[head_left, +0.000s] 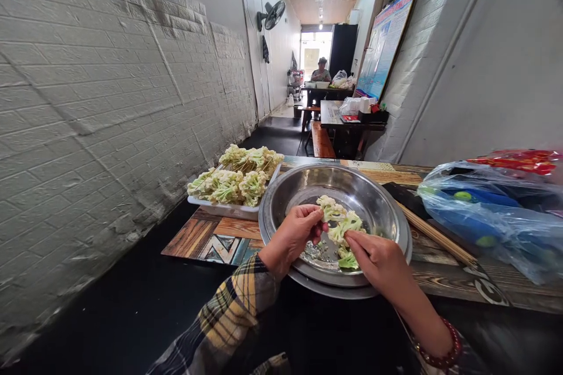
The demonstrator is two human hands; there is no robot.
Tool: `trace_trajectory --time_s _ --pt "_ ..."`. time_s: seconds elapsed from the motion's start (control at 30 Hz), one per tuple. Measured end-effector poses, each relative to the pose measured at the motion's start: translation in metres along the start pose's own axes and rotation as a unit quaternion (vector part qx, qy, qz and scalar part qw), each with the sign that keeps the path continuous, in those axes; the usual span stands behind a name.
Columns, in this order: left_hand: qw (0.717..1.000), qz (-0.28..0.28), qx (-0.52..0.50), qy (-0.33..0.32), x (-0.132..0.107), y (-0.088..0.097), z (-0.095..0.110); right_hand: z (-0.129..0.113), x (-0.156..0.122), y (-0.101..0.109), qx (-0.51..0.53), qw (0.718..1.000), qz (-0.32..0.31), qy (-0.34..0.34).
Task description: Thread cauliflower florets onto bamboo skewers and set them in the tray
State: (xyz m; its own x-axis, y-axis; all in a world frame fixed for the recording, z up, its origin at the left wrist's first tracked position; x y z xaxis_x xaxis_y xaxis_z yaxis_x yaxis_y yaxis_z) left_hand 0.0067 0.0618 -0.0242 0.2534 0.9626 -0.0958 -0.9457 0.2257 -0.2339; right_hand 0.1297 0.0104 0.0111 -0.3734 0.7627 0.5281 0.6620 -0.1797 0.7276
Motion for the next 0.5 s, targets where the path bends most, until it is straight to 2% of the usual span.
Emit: trace_trajectory --time_s 0.3,0.5 --pt "0.999 -0.001 0.040 -0.021 0.0011 -0.0014 0.0016 0.0023 0.0062 -0.0064 0.008 0.999 -0.044 -0.007" --pt "0.996 0.013 0.088 -0.020 0.0002 -0.0014 0.0024 0.0051 0.0090 -0.0092 0.033 0.998 -0.046 -0.025"
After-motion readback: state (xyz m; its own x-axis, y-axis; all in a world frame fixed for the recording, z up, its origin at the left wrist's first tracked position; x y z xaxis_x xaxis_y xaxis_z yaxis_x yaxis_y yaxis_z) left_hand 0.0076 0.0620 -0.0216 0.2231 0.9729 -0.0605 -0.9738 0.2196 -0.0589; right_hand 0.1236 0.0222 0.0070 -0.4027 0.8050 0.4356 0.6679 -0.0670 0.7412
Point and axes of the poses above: each hand's wrist, its own x-axis towards the middle knuckle, its own y-axis out of the back of the hand, z = x × y, the point moved 10 cm from there along x, towards the middle knuckle, and after that the axes turned 6 degrees about x, right-handed, at the moved point
